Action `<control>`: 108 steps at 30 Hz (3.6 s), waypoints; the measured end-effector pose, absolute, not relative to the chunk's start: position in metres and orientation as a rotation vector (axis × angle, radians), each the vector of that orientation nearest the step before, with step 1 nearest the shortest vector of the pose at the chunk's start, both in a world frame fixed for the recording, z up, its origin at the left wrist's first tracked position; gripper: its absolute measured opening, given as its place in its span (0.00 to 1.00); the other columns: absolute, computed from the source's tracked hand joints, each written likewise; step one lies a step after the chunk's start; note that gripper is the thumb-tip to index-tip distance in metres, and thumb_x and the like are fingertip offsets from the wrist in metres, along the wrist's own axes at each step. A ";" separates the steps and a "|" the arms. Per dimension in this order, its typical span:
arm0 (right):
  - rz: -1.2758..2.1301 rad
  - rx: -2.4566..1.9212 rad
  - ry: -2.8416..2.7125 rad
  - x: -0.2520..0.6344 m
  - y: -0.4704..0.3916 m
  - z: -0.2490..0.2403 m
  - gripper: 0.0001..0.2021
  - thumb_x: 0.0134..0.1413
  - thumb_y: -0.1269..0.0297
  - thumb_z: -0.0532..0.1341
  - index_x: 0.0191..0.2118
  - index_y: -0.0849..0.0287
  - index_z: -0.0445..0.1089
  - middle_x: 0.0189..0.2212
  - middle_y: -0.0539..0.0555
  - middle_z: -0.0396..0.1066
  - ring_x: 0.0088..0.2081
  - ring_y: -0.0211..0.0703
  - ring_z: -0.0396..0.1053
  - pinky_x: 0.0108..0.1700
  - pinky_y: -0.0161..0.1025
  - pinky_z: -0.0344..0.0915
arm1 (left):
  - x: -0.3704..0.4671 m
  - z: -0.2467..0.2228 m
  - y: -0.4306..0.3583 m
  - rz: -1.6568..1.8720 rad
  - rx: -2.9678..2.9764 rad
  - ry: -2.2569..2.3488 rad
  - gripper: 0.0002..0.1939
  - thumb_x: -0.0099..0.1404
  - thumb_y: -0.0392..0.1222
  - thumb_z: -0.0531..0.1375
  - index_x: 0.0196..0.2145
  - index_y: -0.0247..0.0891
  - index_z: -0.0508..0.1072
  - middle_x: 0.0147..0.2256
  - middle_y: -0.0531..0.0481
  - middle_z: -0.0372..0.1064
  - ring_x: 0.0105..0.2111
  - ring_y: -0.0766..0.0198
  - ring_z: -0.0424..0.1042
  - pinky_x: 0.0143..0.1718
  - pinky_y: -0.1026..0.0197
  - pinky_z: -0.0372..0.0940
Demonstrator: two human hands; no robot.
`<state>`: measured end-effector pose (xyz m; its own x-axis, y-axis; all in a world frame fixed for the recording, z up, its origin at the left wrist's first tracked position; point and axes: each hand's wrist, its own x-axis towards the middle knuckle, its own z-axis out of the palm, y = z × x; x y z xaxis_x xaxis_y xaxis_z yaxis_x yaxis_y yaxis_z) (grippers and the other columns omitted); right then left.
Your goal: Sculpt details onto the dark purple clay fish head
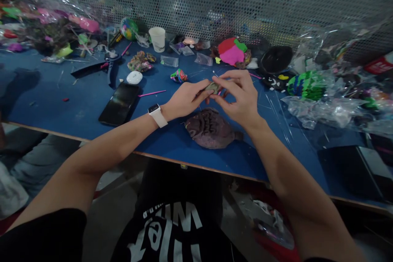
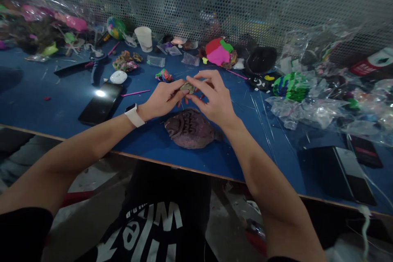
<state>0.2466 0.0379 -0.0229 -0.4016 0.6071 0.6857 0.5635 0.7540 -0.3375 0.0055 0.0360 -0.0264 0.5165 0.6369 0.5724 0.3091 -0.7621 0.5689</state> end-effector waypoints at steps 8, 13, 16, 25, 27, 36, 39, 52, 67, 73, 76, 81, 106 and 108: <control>0.052 -0.825 -2.074 0.242 0.040 -0.021 0.12 0.81 0.48 0.63 0.52 0.49 0.79 0.48 0.55 0.78 0.41 0.47 0.77 0.42 0.46 0.79 | 0.005 -0.024 0.039 1.072 2.421 0.843 0.23 0.91 0.53 0.47 0.43 0.40 0.73 0.29 0.53 0.80 0.24 0.66 0.75 0.33 0.62 0.66; 0.125 -0.943 -1.918 0.246 0.050 -0.019 0.13 0.79 0.47 0.64 0.45 0.51 0.77 0.42 0.55 0.76 0.41 0.47 0.75 0.39 0.44 0.77 | 0.012 -0.023 0.037 0.980 2.375 0.902 0.19 0.91 0.46 0.46 0.60 0.36 0.74 0.32 0.52 0.82 0.24 0.66 0.76 0.33 0.63 0.68; 0.160 -0.988 -1.816 0.244 0.052 -0.021 0.15 0.75 0.46 0.67 0.42 0.51 0.75 0.40 0.54 0.76 0.40 0.47 0.75 0.35 0.41 0.74 | 0.013 -0.023 0.034 0.951 2.340 0.931 0.19 0.90 0.43 0.47 0.63 0.35 0.73 0.33 0.52 0.83 0.25 0.66 0.77 0.33 0.63 0.68; 0.257 -0.994 -1.714 0.230 0.035 -0.025 0.15 0.69 0.49 0.73 0.41 0.50 0.70 0.31 0.47 0.74 0.30 0.42 0.74 0.34 0.41 0.75 | 0.009 -0.025 0.035 0.991 2.247 0.897 0.18 0.89 0.46 0.49 0.61 0.36 0.74 0.35 0.51 0.83 0.26 0.66 0.78 0.35 0.62 0.69; 0.244 -0.918 -1.786 0.226 0.029 -0.025 0.12 0.68 0.52 0.73 0.43 0.50 0.72 0.33 0.49 0.76 0.31 0.43 0.76 0.36 0.43 0.77 | 0.008 -0.025 0.035 1.010 2.212 0.886 0.19 0.89 0.47 0.49 0.59 0.36 0.75 0.36 0.50 0.82 0.26 0.66 0.78 0.35 0.62 0.70; 0.139 -0.794 -1.923 0.224 0.026 -0.024 0.06 0.71 0.59 0.70 0.50 0.47 0.82 0.46 0.55 0.81 0.38 0.48 0.79 0.38 0.47 0.81 | -0.004 -0.021 0.039 1.059 2.255 0.715 0.26 0.86 0.64 0.55 0.59 0.39 0.75 0.35 0.50 0.80 0.30 0.62 0.80 0.35 0.61 0.70; 0.118 -0.788 -1.921 0.228 0.028 -0.022 0.03 0.69 0.60 0.71 0.45 0.48 0.80 0.52 0.57 0.81 0.44 0.51 0.81 0.37 0.48 0.81 | -0.002 -0.019 0.038 1.034 2.266 0.724 0.26 0.87 0.65 0.53 0.53 0.39 0.74 0.31 0.52 0.78 0.27 0.64 0.79 0.32 0.62 0.67; -0.009 -0.897 -1.871 0.233 0.026 -0.010 0.09 0.61 0.68 0.67 0.34 0.49 0.67 0.32 0.49 0.75 0.32 0.43 0.75 0.37 0.44 0.78 | -0.001 -0.014 0.039 1.099 2.469 0.743 0.22 0.91 0.52 0.50 0.42 0.40 0.74 0.34 0.51 0.83 0.27 0.68 0.78 0.34 0.63 0.66; 0.243 -0.915 -1.584 0.253 0.053 -0.018 0.08 0.66 0.54 0.73 0.43 0.45 0.75 0.35 0.54 0.78 0.32 0.50 0.79 0.31 0.50 0.80 | 0.007 -0.020 0.033 1.093 2.099 0.762 0.19 0.89 0.52 0.53 0.44 0.39 0.77 0.30 0.51 0.81 0.22 0.68 0.75 0.30 0.63 0.70; 0.370 -0.777 -1.776 0.226 0.020 -0.005 0.07 0.60 0.64 0.69 0.44 0.50 0.81 0.43 0.55 0.82 0.42 0.49 0.82 0.38 0.46 0.83 | 0.010 -0.029 0.039 1.091 1.935 0.768 0.22 0.89 0.57 0.53 0.49 0.39 0.78 0.31 0.50 0.81 0.21 0.68 0.74 0.27 0.63 0.70; 0.382 -0.765 -1.835 0.223 0.016 -0.006 0.09 0.58 0.65 0.68 0.44 0.49 0.83 0.45 0.55 0.82 0.43 0.49 0.81 0.39 0.45 0.83 | 0.011 -0.030 0.037 1.121 1.902 0.777 0.21 0.88 0.59 0.55 0.50 0.39 0.76 0.32 0.51 0.80 0.21 0.67 0.75 0.27 0.62 0.71; 0.460 -0.833 -1.866 0.230 0.025 -0.013 0.14 0.58 0.61 0.72 0.50 0.49 0.83 0.51 0.56 0.82 0.43 0.48 0.81 0.40 0.44 0.83 | 0.013 -0.029 0.034 1.185 1.844 0.786 0.24 0.83 0.69 0.60 0.50 0.43 0.70 0.33 0.53 0.76 0.23 0.65 0.76 0.27 0.60 0.73; 0.812 -0.750 -1.721 0.234 0.041 -0.023 0.19 0.56 0.43 0.82 0.44 0.49 0.87 0.42 0.54 0.83 0.38 0.48 0.83 0.41 0.50 0.88 | 0.009 -0.024 0.032 1.198 2.110 0.791 0.09 0.85 0.44 0.58 0.51 0.39 0.77 0.37 0.50 0.83 0.27 0.67 0.78 0.36 0.61 0.72; 0.816 -0.774 -1.692 0.234 0.043 -0.026 0.21 0.53 0.43 0.84 0.46 0.49 0.85 0.39 0.52 0.84 0.37 0.49 0.84 0.40 0.48 0.88 | 0.008 -0.025 0.032 1.158 2.112 0.805 0.10 0.84 0.43 0.58 0.53 0.38 0.78 0.37 0.49 0.83 0.29 0.65 0.79 0.36 0.61 0.72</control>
